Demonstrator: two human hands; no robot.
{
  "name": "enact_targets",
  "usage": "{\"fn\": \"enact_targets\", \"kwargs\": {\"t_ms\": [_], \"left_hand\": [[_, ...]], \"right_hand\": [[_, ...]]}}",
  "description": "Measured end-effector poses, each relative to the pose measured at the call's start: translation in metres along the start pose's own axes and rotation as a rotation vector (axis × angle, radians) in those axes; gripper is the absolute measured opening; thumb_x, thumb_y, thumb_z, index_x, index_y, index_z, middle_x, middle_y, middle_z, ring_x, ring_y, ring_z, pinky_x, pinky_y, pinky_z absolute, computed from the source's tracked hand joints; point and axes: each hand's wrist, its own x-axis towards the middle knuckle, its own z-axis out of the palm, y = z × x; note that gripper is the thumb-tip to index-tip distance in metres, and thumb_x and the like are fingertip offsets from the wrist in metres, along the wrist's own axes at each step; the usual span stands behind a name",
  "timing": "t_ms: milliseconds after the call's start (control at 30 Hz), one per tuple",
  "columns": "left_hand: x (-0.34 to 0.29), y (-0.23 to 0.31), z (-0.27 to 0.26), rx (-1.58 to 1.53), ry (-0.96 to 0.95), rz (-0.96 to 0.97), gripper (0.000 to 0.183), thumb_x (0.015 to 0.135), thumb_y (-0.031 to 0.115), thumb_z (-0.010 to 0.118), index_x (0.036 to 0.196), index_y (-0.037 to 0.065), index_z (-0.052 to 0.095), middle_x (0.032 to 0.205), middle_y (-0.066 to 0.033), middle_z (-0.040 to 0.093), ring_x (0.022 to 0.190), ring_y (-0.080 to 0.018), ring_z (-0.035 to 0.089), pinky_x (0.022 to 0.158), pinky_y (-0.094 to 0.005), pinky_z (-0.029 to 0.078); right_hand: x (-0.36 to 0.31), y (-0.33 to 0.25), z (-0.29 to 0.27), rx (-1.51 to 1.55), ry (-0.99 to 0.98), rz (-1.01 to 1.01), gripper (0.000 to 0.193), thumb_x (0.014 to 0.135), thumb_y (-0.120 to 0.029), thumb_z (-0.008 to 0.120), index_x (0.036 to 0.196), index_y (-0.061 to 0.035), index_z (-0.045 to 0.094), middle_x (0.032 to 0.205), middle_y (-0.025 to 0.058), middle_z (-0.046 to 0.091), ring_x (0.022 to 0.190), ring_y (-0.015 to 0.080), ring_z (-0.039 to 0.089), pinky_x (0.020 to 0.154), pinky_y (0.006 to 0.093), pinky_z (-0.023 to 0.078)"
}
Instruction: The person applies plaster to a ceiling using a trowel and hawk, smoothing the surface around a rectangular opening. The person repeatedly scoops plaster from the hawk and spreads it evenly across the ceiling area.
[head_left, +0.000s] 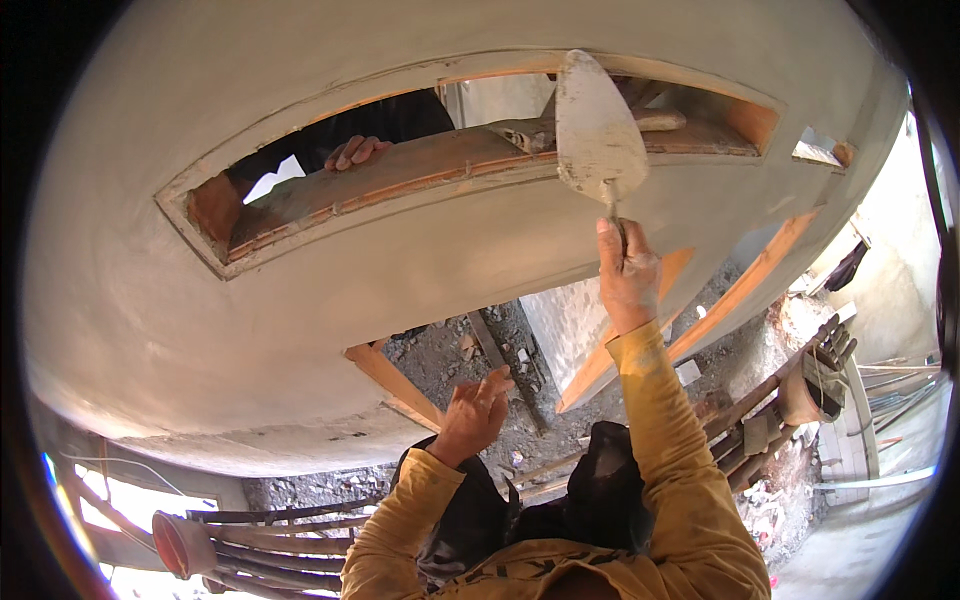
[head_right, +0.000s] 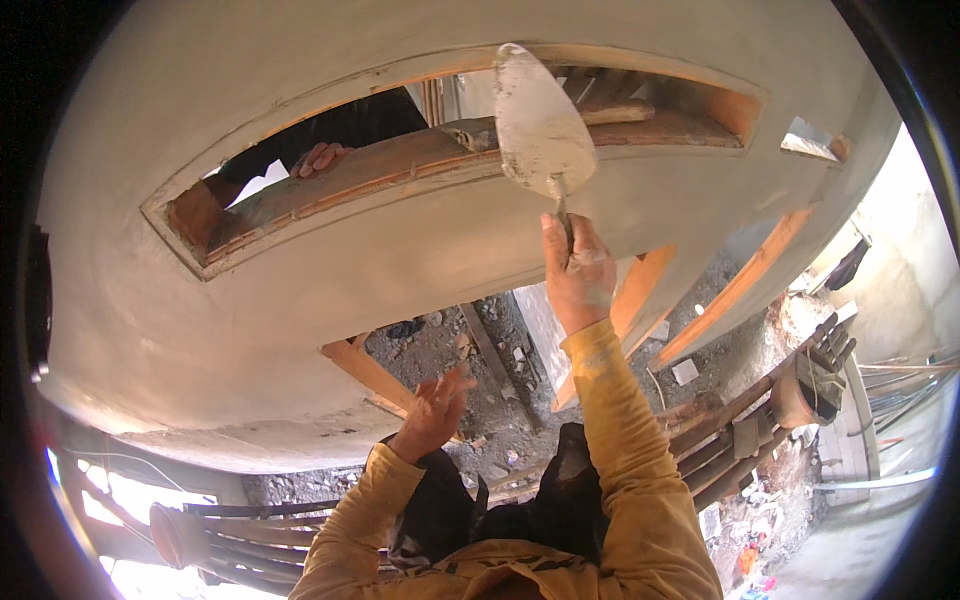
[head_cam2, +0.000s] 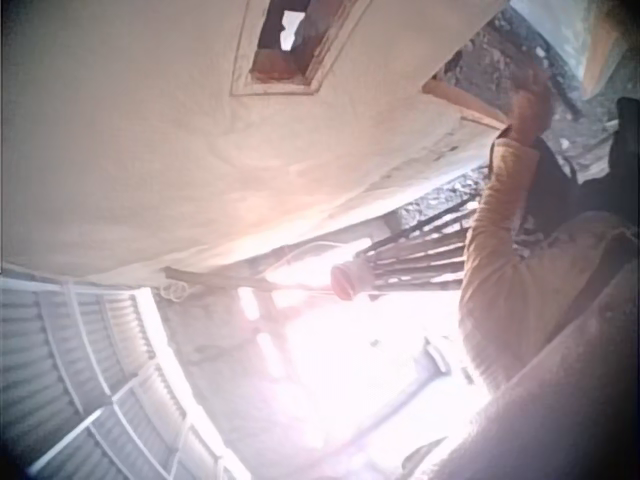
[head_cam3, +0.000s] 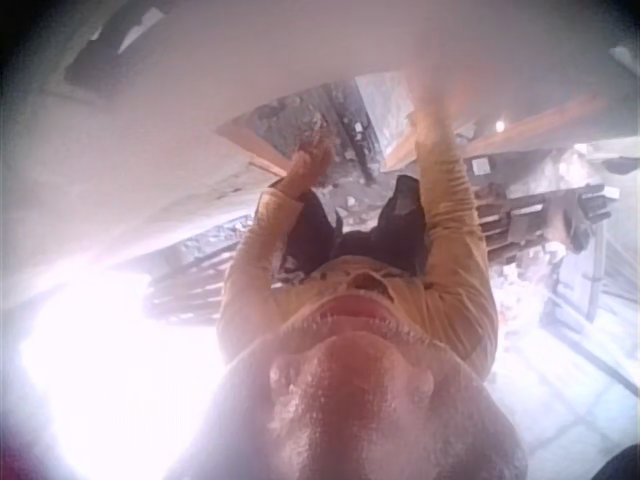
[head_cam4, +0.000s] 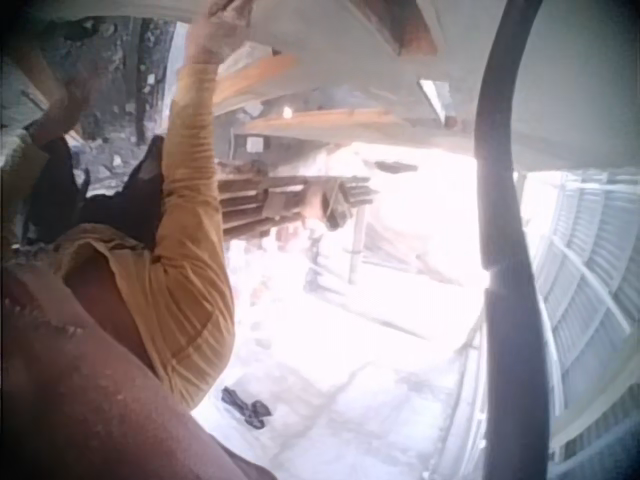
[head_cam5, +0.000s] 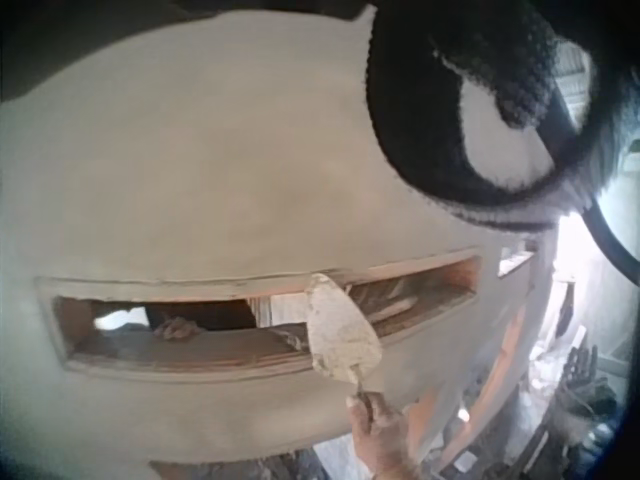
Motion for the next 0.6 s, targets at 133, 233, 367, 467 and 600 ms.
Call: {"fn": "enact_targets", "kwargs": {"t_ms": [133,233,367,467,600], "left_hand": [[-0.014,-0.005,0.009,-0.018,-0.038,-0.035,0.042,0.089,0.007,0.052,0.130,0.002,0.044,0.103,-0.0109,0.070,0.091,-0.0293,0.064,0.088,-0.0408,0.042],[-0.014,-0.002,0.008,-0.032,-0.032,-0.055,0.040,0.089,0.009,0.051,0.128,0.003,0.046,0.100,-0.0108,0.070,0.090,-0.0291,0.065,0.089,-0.0414,0.042],[-0.016,-0.003,0.005,-0.021,-0.023,-0.052,0.039,0.089,0.009,0.051,0.128,0.003,0.046,0.099,-0.0109,0.070,0.089,-0.0294,0.065,0.089,-0.0415,0.043],[-0.018,-0.005,0.005,-0.015,-0.011,-0.052,0.040,0.089,0.009,0.052,0.127,0.003,0.046,0.099,-0.0114,0.070,0.087,-0.0300,0.065,0.088,-0.0424,0.044],[-0.023,-0.005,0.002,0.041,-0.048,-0.059,0.040,0.087,0.009,0.053,0.126,0.004,0.048,0.097,-0.0116,0.070,0.086,-0.0305,0.066,0.086,-0.0439,0.045]], "right_hand": [[-0.014,-0.023,0.019,0.003,-0.052,-0.105,0.025,0.093,-0.028,0.059,0.092,-0.0031,0.060,0.077,0.0157,0.062,0.068,0.0351,0.061,0.059,0.0416,0.047],[-0.021,-0.035,0.033,0.010,-0.067,-0.185,0.022,0.092,-0.026,0.061,0.092,-0.0037,0.060,0.077,0.0153,0.063,0.069,0.0349,0.062,0.059,0.0410,0.049],[-0.029,-0.058,0.051,0.014,-0.142,-0.257,0.022,0.090,-0.027,0.063,0.090,-0.0047,0.060,0.079,0.0131,0.064,0.067,0.0341,0.062,0.056,0.0404,0.049],[-0.038,-0.063,0.063,-0.041,-0.242,-0.308,0.024,0.090,-0.028,0.063,0.089,-0.0044,0.060,0.079,0.0134,0.064,0.067,0.0342,0.063,0.057,0.0409,0.049],[-0.041,-0.057,0.034,0.072,-0.220,-0.130,0.027,0.095,-0.029,0.056,0.097,-0.0033,0.062,0.078,0.0147,0.063,0.065,0.0332,0.062,0.058,0.0404,0.049]]}}
